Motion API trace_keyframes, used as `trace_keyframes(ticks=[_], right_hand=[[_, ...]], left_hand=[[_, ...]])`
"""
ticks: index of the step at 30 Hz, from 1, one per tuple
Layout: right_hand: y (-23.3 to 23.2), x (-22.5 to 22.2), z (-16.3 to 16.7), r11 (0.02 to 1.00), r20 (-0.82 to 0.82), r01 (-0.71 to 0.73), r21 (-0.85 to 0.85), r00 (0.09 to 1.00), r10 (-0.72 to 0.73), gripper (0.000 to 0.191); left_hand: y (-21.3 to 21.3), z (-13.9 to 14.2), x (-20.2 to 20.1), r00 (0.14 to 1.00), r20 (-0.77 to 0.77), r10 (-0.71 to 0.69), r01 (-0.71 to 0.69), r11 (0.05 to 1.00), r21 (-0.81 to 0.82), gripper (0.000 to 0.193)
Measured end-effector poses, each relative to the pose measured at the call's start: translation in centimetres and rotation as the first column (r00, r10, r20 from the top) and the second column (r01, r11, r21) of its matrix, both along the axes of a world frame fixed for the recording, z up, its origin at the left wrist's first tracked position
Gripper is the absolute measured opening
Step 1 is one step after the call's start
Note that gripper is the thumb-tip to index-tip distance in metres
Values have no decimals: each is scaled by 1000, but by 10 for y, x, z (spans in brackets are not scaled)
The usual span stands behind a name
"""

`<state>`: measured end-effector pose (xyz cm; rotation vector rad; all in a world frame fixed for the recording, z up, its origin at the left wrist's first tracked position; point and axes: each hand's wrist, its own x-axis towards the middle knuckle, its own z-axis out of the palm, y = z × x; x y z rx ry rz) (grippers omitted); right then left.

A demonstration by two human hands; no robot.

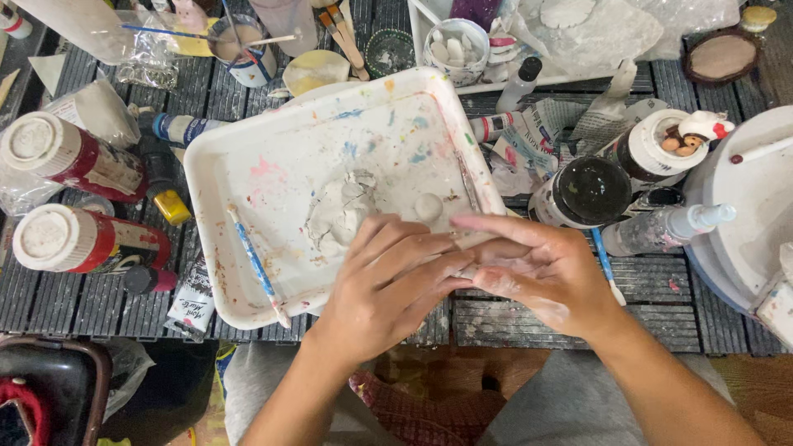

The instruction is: The person kneads a lump of white clay, then rolls and shapes small portions into smooth rounded forms. They repeatedly pinch, roll, and smooth the clay between their palms and fingers, occasionally placing finished pieces into a white tray.

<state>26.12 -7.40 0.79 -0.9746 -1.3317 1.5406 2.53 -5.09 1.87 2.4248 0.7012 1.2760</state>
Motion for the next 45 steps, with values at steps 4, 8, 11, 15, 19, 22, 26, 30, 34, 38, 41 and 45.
trace_keyframes(ticks=[4, 8, 11, 15, 19, 22, 26, 30, 34, 38, 41, 45], right_hand=[[1, 5, -6, 994, -91, -12, -110, 996, 2, 38], [-4, 7, -9, 999, -24, 7, -44, 1000, -8, 36], [-8, 6, -10, 999, 4, 18, 41, 1000, -19, 34], [-14, 9, -5, 986, 269, -64, 151, 963, 21, 30], [-25, 9, 4, 958, 468, -95, 272, 883, -45, 26], [-26, 3, 6, 947, 439, -95, 306, 897, -52, 25], [-23, -5, 7, 957, 437, -75, 282, 898, -58, 24], [-22, -8, 8, 935, 451, -94, 342, 889, -76, 24], [-23, -9, 5, 948, 441, -70, 311, 894, -79, 24], [-25, -5, 2, 973, 426, -65, 223, 904, -37, 28], [-26, -2, 0, 998, 264, -46, 51, 964, 31, 27], [-28, -2, -3, 997, 35, -10, -78, 999, 13, 25]], left_hand=[[-1, -2, -3, 1000, 23, -1, -1, 997, 74, 37], [-3, -3, -2, 1000, 16, 12, -13, 996, 89, 34], [-2, -3, -1, 1000, 10, 18, -19, 993, 116, 35], [-7, -2, -1, 999, 36, -6, 0, 985, 175, 31], [-13, 0, -9, 993, -33, -113, 117, 973, 199, 39], [-16, -1, -12, 994, -69, -83, 96, 972, 217, 40], [-16, -3, -13, 994, -74, -84, 98, 975, 200, 40], [-14, -6, -15, 993, -52, -110, 118, 974, 194, 41], [-14, -9, -17, 993, -11, -120, 120, 978, 171, 35], [-14, -11, -14, 993, 44, -111, 103, 984, 146, 32], [-15, -12, -10, 992, 94, -89, 78, 991, 113, 30], [-16, -8, -9, 984, 136, -116, 111, 993, 47, 28]])
